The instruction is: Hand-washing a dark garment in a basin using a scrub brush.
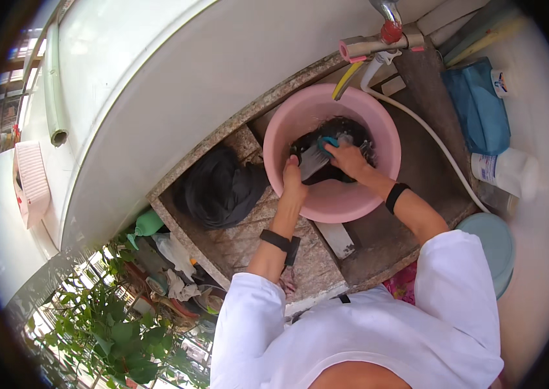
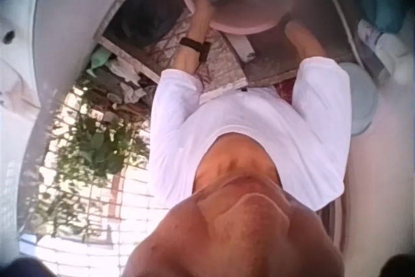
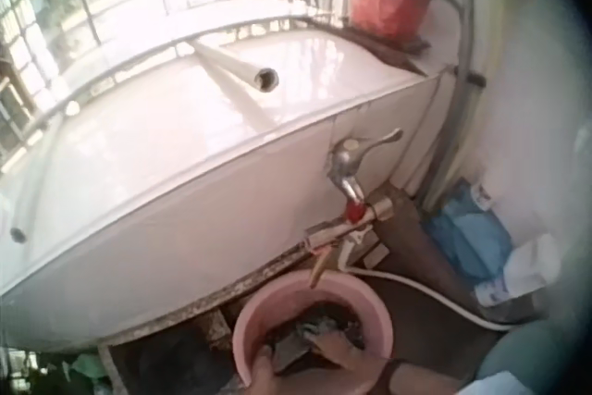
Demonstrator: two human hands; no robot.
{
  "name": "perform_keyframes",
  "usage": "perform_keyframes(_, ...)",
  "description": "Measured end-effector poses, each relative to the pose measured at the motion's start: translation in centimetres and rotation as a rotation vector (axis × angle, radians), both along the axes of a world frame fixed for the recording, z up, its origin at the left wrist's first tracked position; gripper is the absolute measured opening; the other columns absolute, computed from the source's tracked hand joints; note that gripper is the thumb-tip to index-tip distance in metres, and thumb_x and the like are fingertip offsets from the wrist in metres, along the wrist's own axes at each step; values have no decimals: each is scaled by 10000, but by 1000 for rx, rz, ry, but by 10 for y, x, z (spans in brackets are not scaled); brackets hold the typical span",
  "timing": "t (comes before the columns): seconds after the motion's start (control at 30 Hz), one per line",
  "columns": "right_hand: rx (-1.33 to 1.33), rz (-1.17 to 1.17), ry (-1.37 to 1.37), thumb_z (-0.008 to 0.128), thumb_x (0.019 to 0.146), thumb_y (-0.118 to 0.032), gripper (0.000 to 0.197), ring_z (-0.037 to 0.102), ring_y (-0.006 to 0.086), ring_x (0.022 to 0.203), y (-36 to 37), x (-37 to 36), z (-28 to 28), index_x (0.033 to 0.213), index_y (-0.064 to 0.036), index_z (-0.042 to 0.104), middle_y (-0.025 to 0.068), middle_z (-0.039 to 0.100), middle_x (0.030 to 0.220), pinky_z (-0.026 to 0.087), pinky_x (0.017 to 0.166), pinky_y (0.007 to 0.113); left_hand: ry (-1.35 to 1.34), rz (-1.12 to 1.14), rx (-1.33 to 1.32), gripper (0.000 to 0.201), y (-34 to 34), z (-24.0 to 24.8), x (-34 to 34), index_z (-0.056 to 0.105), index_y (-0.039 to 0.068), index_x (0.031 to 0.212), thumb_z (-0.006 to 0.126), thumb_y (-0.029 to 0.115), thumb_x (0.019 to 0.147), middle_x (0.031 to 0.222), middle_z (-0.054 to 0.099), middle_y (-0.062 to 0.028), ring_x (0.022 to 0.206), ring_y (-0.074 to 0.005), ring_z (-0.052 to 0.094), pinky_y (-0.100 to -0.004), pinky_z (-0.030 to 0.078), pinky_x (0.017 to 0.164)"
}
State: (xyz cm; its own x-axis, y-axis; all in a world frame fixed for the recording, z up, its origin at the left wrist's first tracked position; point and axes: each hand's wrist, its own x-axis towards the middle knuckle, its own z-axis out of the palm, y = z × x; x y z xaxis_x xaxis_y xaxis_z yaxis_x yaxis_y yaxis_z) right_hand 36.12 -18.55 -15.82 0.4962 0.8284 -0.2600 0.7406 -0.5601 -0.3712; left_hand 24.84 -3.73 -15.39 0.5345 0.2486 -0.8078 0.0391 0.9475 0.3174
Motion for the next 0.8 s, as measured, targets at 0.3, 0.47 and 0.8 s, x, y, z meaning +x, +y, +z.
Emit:
perform_keyframes(0.3,304,-379,284,627,775,-186,479,571,441,810,47,-57,54,1194,-181,396,269,514,996,481,692,479,302,-50,93,428,-2,-14,2,541,45,1053,441,434,907,1021,560,-86,851,-207,573,-307,467,748)
perform_keyframes(0.47,-56,-123,244,616,784,-182,488,568,428,838,45,-13,18,1215,-175,388,283,524,1016,467,726,488,342,-147,344,595,9,-2,-3,541,-2,1111,346,525,914,1107,552,-108,929,-197,553,-301,454,766)
perform_keyframes(0.8,222,-159,453,625,776,-196,465,561,445,852,49,-61,58,1189,-177,412,258,498,951,463,705,502,264,-297,255,737,5,-4,-14,591,-17,1069,265,619,890,962,599,-102,866,-177,543,-284,417,796)
